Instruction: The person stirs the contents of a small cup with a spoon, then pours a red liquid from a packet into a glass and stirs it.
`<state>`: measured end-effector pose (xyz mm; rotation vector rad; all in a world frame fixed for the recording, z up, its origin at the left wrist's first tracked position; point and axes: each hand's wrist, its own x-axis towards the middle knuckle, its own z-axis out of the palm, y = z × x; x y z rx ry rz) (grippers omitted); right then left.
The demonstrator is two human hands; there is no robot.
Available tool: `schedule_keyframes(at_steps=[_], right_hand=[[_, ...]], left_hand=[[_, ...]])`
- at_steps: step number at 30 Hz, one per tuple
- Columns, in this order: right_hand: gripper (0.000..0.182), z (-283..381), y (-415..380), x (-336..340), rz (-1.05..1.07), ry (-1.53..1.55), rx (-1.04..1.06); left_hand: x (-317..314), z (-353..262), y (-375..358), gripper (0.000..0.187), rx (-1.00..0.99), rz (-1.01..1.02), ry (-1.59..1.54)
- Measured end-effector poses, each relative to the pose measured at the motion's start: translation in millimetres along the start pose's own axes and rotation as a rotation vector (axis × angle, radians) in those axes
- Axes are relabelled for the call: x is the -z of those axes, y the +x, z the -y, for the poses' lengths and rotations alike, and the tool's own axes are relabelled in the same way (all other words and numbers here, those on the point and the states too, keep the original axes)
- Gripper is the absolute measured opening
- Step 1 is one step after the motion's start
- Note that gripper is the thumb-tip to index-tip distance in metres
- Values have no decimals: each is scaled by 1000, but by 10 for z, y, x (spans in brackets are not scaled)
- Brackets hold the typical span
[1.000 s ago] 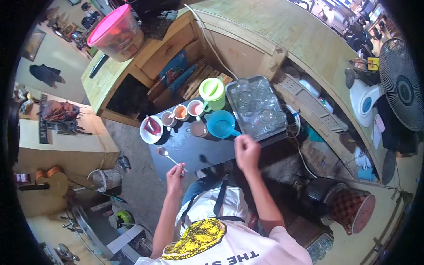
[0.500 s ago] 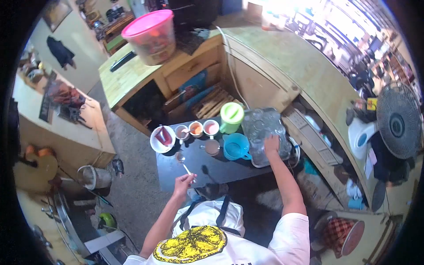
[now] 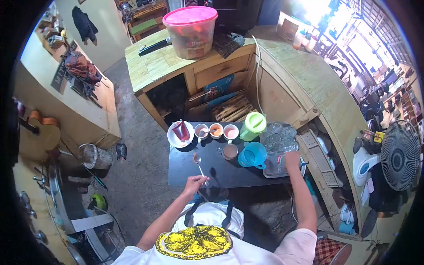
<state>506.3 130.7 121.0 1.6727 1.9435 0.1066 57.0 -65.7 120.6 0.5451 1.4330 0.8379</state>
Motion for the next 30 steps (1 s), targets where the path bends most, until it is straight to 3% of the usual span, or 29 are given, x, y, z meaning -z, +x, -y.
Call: schedule_keyframes(at_steps=[3,5,7,10,13,15,19,21,23,24,27,30], right_hand=[[34,-280,-691,630,-108,425,-117],[34,-684,-797,334,-61,928,-67],[50,-994,-990,9,222,1302,-263],[61,-657,-1636,344,352,2237,-170],[77,-14,-1943,566,335,2462,207],[81,623,-1917,774,269,2423,574],[64,1788,-1668,1005,346,2311,687],[61,2238,-1314,684,500,2328,489],[63,2538,-1100,775,198,2038,666],[66,2732,-954,670,229,2124,614],[64,3142,-683,579,-48,2028,470],[72,3516,-328,252,-180,1976,391]], left_hand=[[39,-48,28,22,-6,-3,-5],[65,-46,77,22,-8,-9,-21],[127,-39,103,22,5,-24,-36],[170,-23,170,22,-37,-41,-10],[224,-11,164,22,-56,-63,3],[253,-52,157,22,-56,-74,15],[311,-29,153,22,-86,-135,32],[377,147,237,22,-157,-164,42],[444,247,211,23,-178,-194,60],[499,252,218,23,-197,-211,72],[591,376,203,22,-229,-295,91],[651,369,105,21,-209,-293,99]])
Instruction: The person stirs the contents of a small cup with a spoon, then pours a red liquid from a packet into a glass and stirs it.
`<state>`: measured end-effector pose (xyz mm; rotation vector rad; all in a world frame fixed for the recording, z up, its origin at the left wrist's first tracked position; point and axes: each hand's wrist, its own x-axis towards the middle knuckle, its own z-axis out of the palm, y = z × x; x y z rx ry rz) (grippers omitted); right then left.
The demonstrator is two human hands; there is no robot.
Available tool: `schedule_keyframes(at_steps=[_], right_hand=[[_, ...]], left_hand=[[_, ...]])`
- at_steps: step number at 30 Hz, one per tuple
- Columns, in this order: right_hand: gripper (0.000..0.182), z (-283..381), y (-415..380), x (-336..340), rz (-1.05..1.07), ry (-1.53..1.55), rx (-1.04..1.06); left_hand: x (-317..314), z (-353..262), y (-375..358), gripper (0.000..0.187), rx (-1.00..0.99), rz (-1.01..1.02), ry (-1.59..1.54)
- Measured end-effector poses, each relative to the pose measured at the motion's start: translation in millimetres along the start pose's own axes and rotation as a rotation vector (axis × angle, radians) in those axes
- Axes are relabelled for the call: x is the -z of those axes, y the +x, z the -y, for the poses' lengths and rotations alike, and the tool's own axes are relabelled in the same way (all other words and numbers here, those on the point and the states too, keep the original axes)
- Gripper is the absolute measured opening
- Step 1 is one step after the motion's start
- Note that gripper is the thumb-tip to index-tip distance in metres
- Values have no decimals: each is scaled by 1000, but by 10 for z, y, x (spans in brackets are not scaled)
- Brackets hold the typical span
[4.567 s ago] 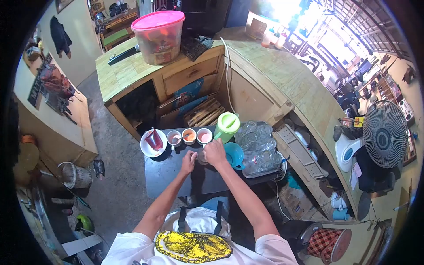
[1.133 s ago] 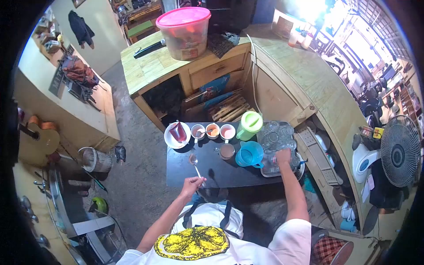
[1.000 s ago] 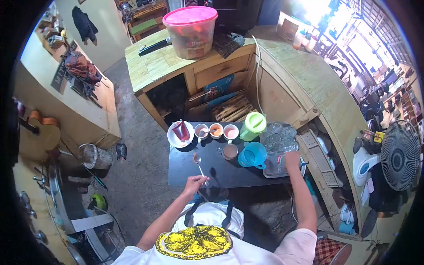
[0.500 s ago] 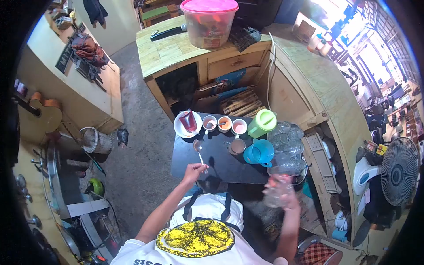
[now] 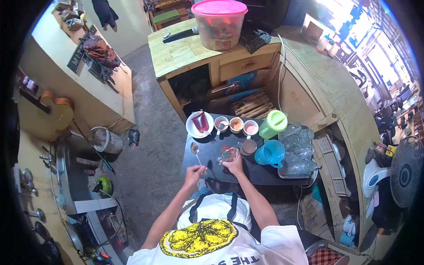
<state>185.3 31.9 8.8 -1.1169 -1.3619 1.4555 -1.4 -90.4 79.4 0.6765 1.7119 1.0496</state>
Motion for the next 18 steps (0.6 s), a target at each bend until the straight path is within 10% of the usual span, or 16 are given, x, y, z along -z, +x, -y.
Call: schedule_keyframes(at_steps=[18], right_hand=[[80,-147,-248,-127,-80,-383,17]], left_hand=[[-50,-68,-151,23,153,139,-105]])
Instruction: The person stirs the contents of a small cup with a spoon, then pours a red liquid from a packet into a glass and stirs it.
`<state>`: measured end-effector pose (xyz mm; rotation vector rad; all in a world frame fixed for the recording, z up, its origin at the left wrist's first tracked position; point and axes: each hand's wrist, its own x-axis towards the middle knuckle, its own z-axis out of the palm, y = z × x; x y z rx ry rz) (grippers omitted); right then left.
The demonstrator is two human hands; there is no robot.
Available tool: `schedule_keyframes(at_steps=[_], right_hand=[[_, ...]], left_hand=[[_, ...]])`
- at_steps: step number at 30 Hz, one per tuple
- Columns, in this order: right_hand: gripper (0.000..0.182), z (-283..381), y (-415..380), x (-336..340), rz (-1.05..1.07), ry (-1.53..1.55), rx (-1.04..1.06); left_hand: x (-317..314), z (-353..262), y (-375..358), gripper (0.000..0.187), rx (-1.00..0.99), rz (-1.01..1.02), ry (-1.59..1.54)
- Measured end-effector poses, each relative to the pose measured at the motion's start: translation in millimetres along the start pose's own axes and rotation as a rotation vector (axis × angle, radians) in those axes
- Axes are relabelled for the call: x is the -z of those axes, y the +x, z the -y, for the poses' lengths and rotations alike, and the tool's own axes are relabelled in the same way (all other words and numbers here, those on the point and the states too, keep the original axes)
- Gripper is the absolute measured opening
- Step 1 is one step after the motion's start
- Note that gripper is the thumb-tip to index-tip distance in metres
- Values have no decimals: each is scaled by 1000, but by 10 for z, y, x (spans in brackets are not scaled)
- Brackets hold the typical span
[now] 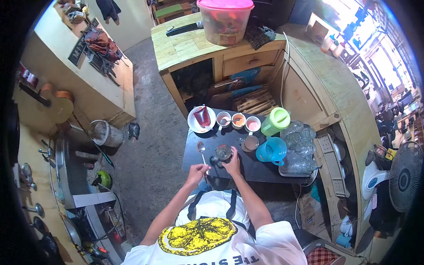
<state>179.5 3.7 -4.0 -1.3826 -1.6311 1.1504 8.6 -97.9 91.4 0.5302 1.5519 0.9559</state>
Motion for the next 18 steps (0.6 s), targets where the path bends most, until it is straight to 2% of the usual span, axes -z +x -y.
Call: schedule_keyframes(at_steps=[2,3,4,5,8,11,12,15,16,18], right_hand=[[75,-355,-143,-7,-134,-91,-62],[59,-142,-273,121,-194,-160,-172],[47,-19,-378,218,-157,-100,-231],[34,74,-462,312,-119,-41,-290],[15,555,-543,589,304,458,-508],[17,984,-557,597,433,473,-361],[19,1188,-558,584,402,530,-369],[21,1229,-558,500,261,452,-177],[26,1273,-547,517,243,447,-177],[24,1351,-522,578,241,381,-244]], left_hand=[[-15,2,16,25,-13,17,-30],[-17,6,19,25,-24,33,-44],[-21,4,25,25,-36,50,-57],[-38,0,26,25,-45,67,-72],[-133,-167,-66,24,-22,91,-145],[-243,-339,-141,21,28,130,-148],[-293,-351,-132,21,-4,145,-156],[-424,-389,-130,19,5,122,-187],[-470,-327,-72,20,-33,110,-224],[-494,-301,-34,22,-64,89,-114]])
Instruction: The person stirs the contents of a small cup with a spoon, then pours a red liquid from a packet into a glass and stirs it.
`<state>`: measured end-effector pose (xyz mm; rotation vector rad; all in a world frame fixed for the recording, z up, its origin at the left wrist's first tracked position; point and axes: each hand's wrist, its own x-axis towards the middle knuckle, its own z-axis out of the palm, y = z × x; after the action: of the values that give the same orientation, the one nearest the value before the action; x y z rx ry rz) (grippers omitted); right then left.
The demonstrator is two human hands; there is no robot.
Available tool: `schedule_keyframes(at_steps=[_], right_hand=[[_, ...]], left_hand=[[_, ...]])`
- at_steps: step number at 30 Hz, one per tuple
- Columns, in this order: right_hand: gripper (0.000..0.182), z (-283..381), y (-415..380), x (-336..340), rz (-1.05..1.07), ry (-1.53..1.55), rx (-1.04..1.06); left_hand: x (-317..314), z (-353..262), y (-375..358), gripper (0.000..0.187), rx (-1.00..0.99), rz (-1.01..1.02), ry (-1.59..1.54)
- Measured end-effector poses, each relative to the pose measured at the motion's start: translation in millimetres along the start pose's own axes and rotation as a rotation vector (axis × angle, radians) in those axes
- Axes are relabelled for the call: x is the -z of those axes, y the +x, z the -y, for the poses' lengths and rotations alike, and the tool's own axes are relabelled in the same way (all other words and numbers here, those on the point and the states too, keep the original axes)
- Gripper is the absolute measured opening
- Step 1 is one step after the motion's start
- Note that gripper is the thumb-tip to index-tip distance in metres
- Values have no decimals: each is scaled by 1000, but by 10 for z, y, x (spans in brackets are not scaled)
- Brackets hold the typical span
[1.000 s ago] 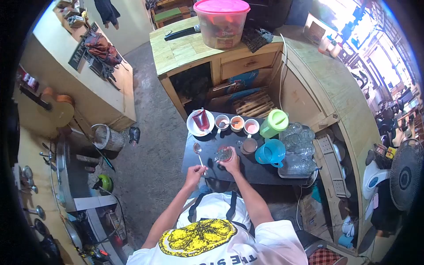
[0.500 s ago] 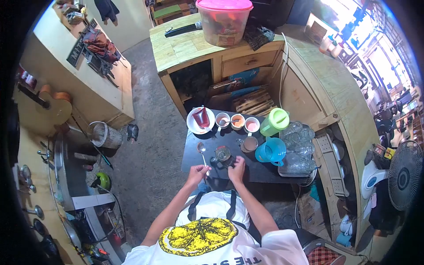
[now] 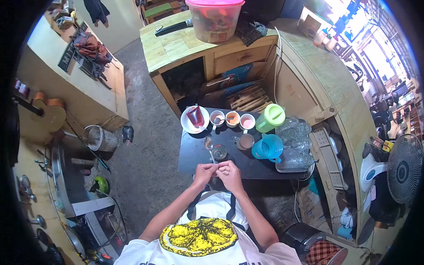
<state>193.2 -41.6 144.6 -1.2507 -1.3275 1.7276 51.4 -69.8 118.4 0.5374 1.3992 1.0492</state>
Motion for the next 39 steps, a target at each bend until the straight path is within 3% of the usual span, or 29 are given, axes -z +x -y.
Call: schedule_keyframes(at_steps=[4,9,10,12,13,15,16,17,21,24,28,32,35,39], right_hand=[[19,14,5,101,11,59,-135],[20,-98,-19,249,-26,237,-190],[20,-107,-30,273,-26,267,-191],[23,-167,-54,336,-14,306,-198],[25,-179,-81,341,-17,313,-201],[29,-180,-128,362,-24,323,-210],[39,-177,-158,358,-11,332,-210],[38,-191,-181,354,11,367,-196],[31,-335,-234,376,78,463,-261],[28,-292,-276,399,140,477,-285],[25,-184,-348,434,145,481,-306],[25,-207,-398,472,97,469,-328],[23,-279,-426,494,60,497,-335],[20,-340,-378,465,10,605,-334]], left_hand=[[-26,-46,-18,27,-78,-17,278],[81,-210,116,31,-148,-59,252],[144,-276,155,33,-150,-97,265],[344,-65,567,24,-372,-262,196],[438,-96,741,17,-347,-371,279],[578,-143,1184,38,-476,-550,439],[634,-210,1379,45,-450,-525,395],[731,-134,1693,61,-467,-567,488],[882,-67,2518,81,-212,-601,525],[989,-3,2924,85,-2,-505,428],[986,24,3261,82,80,-688,538],[929,-108,3294,70,99,-762,632],[758,-200,3193,70,51,-834,497],[577,-319,2997,83,-57,-895,507]])
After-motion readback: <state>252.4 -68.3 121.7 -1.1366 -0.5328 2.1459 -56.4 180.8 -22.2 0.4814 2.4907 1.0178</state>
